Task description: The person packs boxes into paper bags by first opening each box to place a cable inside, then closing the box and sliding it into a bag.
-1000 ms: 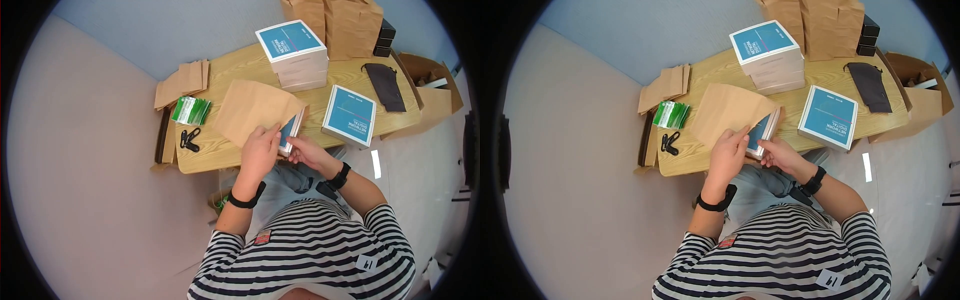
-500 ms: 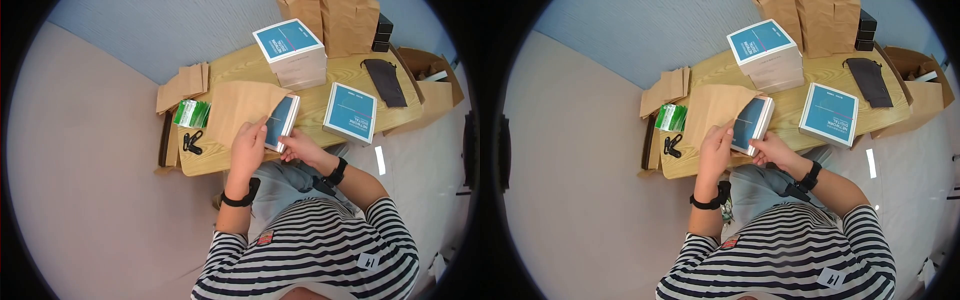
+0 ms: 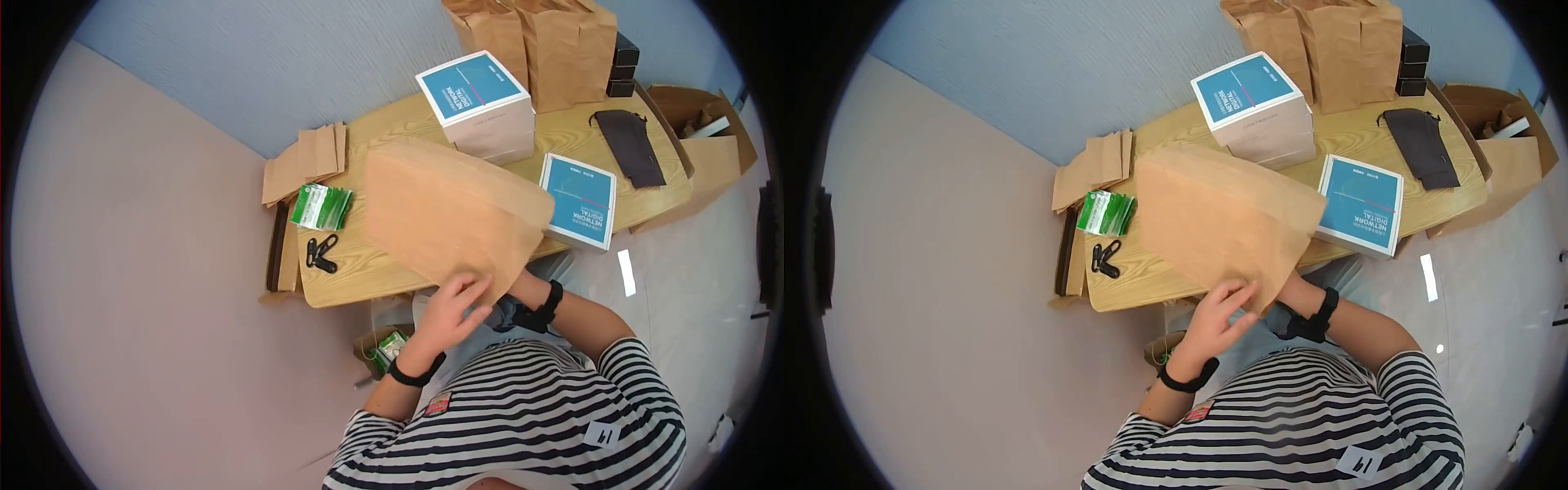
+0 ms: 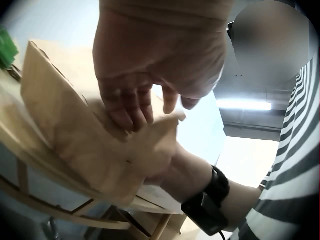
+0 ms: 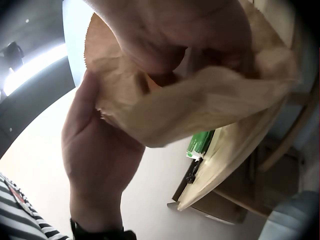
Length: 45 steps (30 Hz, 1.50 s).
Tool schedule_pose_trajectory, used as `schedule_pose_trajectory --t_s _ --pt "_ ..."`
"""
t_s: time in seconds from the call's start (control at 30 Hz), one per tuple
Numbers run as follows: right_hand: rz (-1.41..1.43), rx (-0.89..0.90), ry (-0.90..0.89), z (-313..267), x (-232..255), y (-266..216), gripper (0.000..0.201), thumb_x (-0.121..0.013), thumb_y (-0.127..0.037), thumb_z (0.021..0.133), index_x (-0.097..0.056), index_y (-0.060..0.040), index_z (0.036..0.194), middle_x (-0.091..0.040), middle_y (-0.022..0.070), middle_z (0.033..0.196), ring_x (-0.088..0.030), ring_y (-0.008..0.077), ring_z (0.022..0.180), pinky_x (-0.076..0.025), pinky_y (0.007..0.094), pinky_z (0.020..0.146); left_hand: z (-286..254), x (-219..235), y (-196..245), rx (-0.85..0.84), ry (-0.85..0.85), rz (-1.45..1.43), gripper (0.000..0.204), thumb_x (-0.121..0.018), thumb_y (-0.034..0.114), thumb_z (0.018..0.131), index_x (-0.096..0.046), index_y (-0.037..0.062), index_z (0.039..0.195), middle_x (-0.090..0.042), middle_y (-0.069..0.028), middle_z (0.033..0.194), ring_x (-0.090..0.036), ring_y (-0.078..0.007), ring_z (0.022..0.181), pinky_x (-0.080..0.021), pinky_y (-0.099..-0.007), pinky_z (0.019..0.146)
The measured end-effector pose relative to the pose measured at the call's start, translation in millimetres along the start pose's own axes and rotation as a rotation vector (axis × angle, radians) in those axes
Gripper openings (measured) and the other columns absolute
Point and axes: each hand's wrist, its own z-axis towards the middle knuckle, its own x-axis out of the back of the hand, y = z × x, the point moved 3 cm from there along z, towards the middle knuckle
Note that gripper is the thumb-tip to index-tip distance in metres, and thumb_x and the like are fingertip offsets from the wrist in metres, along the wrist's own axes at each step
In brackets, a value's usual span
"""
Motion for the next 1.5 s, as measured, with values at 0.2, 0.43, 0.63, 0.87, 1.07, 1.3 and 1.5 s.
schedule_pose_trajectory --t_s 0.2,0.43,0.63,0.87,1.07,1.3,1.5 --pt "0.129 -0.039 -0.103 -53.5 32.9 12.2 0.044 -0.070 -0.013 0.092 -0.059 0.0001 0.133 -0.071 0.0142 0.118 -0.069 0.0219 0.103 -0.057 0.0336 0.086 -22.1 65.2 -55.3 0.235 0.764 0.057 0.061 -0.073 0.033 0.092 -0.056 -0.0027 0.139 -0.060 -0.0208 0.137 -0.056 -0.0350 0.125 -0.041 -0.0482 0.109" --pt "0.256 -0.074 -0.166 -74.3 38.3 8.2 0.042 -0.069 -0.015 0.093 -0.061 -0.0002 0.132 -0.071 0.0136 0.116 -0.069 0.0218 0.102 -0.057 0.0333 0.085 -24.7 70.6 -150.1 0.433 0.563 -0.257 0.050 -0.060 0.032 0.105 -0.057 -0.0057 0.138 -0.064 -0.0164 0.131 -0.059 -0.0245 0.120 -0.044 -0.0354 0.105" --pt "0.342 -0.137 -0.188 -69.0 53.3 4.7 0.040 -0.068 -0.016 0.094 -0.062 -0.0003 0.131 -0.072 0.0131 0.115 -0.069 0.0217 0.100 -0.057 0.0330 0.084 5.9 81.1 -132.6 0.597 0.442 -0.005 0.037 -0.055 0.025 0.107 -0.068 -0.0053 0.124 -0.074 -0.0152 0.105 -0.068 -0.0187 0.097 -0.052 -0.0319 0.087" --pt "0.413 -0.215 -0.126 -13.9 29.5 -18.3 0.038 -0.066 -0.017 0.096 -0.063 -0.0005 0.130 -0.072 0.0125 0.114 -0.070 0.0215 0.099 -0.057 0.0328 0.084 15.5 67.1 -148.5 0.591 0.416 -0.075 0.046 -0.066 0.029 0.100 -0.064 -0.0064 0.129 -0.070 -0.0241 0.114 -0.068 -0.0283 0.102 -0.052 -0.0369 0.092" --pt "0.450 -0.274 -0.057 -23.8 50.2 -31.8 0.037 -0.066 -0.019 0.097 -0.064 -0.0007 0.129 -0.072 0.0120 0.113 -0.070 0.0214 0.098 -0.057 0.0326 0.083 28.3 52.3 -67.4 0.322 0.519 0.356 0.038 -0.066 0.013 0.096 -0.062 -0.0046 0.129 -0.060 -0.0229 0.132 -0.056 -0.0372 0.124 -0.043 -0.0444 0.108" --pt "0.390 -0.897 0.088 -105.4 122.2 -19.5 0.036 -0.056 -0.031 0.102 -0.071 0.0018 0.109 -0.072 0.0117 0.097 -0.071 0.0198 0.084 -0.058 0.0317 0.074 49.6 -16.8 30.6 -0.036 0.079 0.162 0.039 -0.080 0.016 0.082 -0.071 0.0040 0.118 -0.063 -0.0157 0.125 -0.056 -0.0342 0.118 -0.043 -0.0450 0.104" --pt "0.414 -1.073 0.579 -162.0 183.6 -0.7 0.055 -0.046 -0.051 0.104 -0.054 -0.0022 0.129 -0.068 0.0125 0.099 -0.072 0.0250 0.085 -0.057 0.0334 0.070 69.9 -19.8 39.9 -0.175 -0.032 0.152 0.038 -0.084 0.018 0.076 -0.074 0.0076 0.111 -0.066 -0.0100 0.118 -0.057 -0.0303 0.107 -0.045 -0.0417 0.094"
